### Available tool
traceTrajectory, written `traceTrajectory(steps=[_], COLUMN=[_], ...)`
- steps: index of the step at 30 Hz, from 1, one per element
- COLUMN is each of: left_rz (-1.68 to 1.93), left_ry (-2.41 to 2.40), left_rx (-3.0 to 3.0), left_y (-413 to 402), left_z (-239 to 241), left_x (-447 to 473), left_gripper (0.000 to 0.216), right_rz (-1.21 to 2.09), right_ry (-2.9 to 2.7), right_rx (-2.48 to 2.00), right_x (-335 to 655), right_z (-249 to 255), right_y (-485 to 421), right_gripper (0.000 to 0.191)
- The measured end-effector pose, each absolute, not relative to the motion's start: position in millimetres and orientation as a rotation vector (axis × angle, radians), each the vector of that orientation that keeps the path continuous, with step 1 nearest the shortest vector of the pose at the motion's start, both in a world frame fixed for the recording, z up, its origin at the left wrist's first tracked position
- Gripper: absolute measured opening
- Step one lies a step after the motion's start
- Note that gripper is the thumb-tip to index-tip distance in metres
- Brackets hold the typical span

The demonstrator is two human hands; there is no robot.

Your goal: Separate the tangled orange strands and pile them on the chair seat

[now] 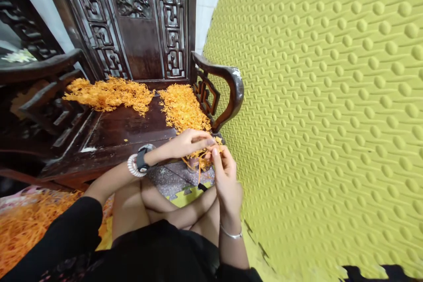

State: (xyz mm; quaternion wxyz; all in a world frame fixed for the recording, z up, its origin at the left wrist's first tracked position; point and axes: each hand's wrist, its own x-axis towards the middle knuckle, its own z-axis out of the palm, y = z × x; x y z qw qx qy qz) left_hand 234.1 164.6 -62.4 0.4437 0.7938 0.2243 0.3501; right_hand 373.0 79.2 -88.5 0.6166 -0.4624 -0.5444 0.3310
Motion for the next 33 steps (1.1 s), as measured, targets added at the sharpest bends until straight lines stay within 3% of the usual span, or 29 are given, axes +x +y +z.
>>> traceTrajectory(steps=[5,10,17,20,26,30,33], left_rz=[0.943,1.36,1.097,1.231,1.477,1.381,1.279], left_ry=[0.757,0.946,0.897,0.955,1.15,1.029,1.223], left_rx=[1.899,1.568,1.469,1.654,1.868,2.121,2.104], left_y=[139.3,152.0,146.6,151.7,196.8,231.7,266.6], left_z=[-78.5,-94.1,-105.8,-109.3,-107.4,-89.4,-69.1], left_x=[237.8,246.3,254.1,252.8,245.1,251.8,245.4], left_gripper=[0.054,0.058,0.05,0.055,0.063,0.063,0.063], right_rz=[0.549,0.487,0.216,0.409,1.179,1.284,1.261], right_ry=[-1.214,-1.346,-1.332,-1.298,-1.08,-0.889,-0.812], right_rx=[-1.112,-1.242,-1.288,-1.217,-1.019,-0.908,-0.859], right_x=[365.3,365.5,359.7,359.5,340.4,323.0,316.1], right_z=[-86.3,-95.4,-97.7,-97.9,-105.7,-99.8,-92.8], right_y=[84.4,87.8,89.6,86.8,93.3,93.8,71.6], right_gripper=[0.021,0.038,0.04,0.042,0.058,0.061,0.059])
